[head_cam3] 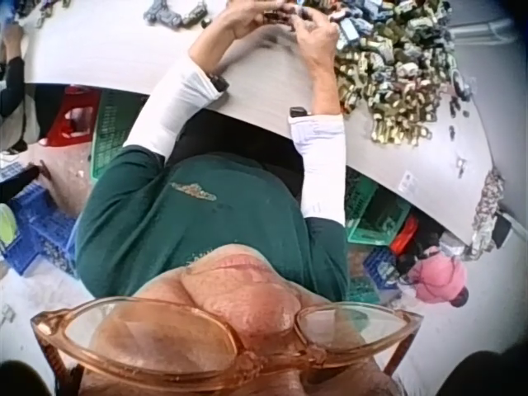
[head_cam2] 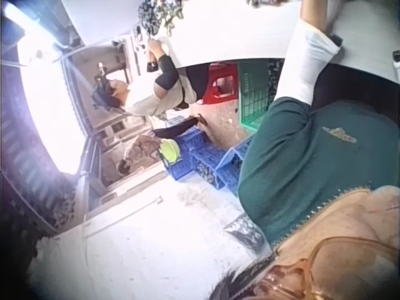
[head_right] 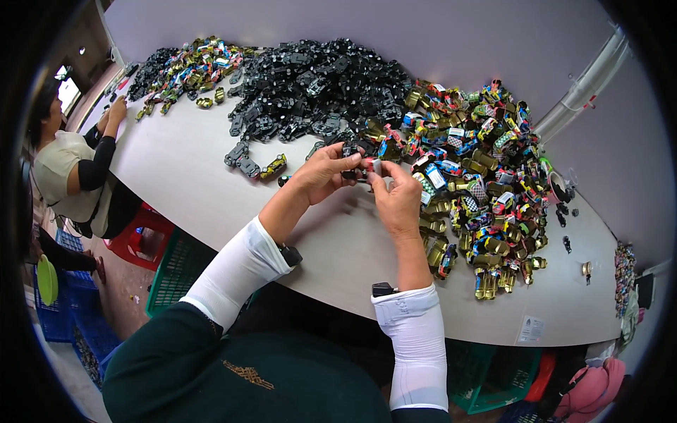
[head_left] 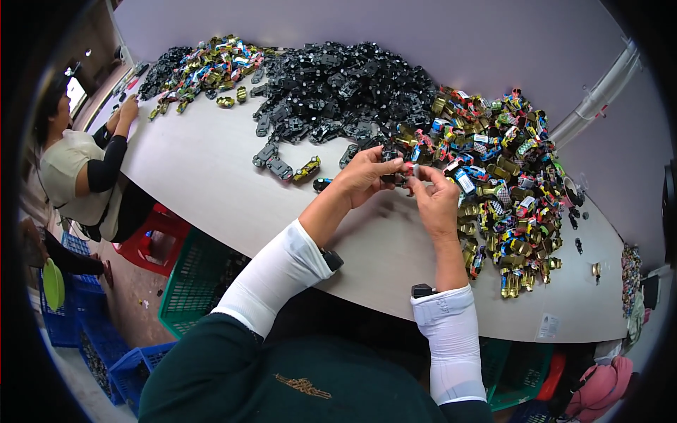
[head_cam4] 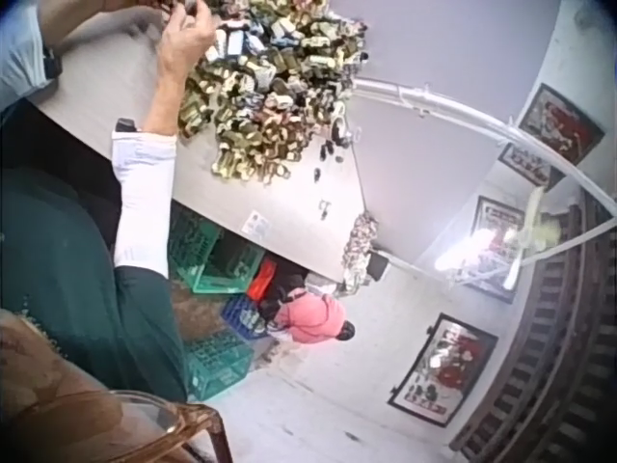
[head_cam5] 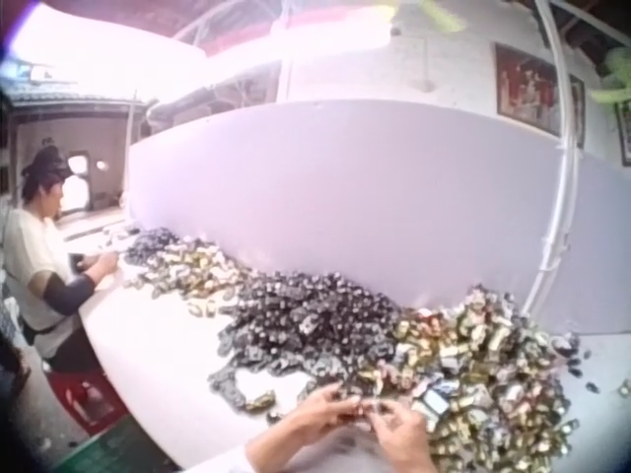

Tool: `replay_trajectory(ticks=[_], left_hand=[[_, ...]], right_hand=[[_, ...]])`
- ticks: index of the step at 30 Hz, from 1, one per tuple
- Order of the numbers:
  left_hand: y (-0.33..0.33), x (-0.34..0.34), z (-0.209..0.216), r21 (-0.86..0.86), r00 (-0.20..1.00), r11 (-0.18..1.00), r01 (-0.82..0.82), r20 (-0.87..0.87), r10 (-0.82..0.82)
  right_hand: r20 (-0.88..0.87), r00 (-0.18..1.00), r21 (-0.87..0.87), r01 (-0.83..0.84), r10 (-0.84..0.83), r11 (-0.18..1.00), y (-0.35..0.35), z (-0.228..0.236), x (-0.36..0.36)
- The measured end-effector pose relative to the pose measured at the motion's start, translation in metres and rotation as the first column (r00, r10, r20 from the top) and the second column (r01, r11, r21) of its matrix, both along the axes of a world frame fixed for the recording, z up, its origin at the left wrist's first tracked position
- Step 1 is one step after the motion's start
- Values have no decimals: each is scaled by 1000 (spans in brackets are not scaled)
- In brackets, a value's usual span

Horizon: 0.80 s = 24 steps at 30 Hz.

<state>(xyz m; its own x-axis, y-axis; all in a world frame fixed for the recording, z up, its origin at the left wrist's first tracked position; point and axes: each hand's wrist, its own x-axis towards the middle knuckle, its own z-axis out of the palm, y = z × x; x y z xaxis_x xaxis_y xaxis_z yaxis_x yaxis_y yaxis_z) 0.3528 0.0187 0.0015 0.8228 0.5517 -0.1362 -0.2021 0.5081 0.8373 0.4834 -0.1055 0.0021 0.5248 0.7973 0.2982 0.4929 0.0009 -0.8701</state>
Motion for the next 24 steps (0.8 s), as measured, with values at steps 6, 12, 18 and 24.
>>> replay_trajectory(ticks=[6, 12, 18, 24], left_hand=[[-5, 9, -7, 68, 998, 997, -25, 55, 22], [-12, 16, -18, 618, 989, 784, -60, -71, 131], [-17, 14, -10, 722, 979, 691, -42, -107, 172], [-23, 11, -4, 875, 966, 477, -82, -47, 254]], right_hand=[[-130, 989, 266, 108, -75, 958, 4, 6, -5], [257, 955, 251, 83, -149, 964, 2, 13, -17], [324, 930, 232, 98, -172, 968, 3, 9, -19], [292, 939, 236, 114, -183, 965, 5, 3, -14]])
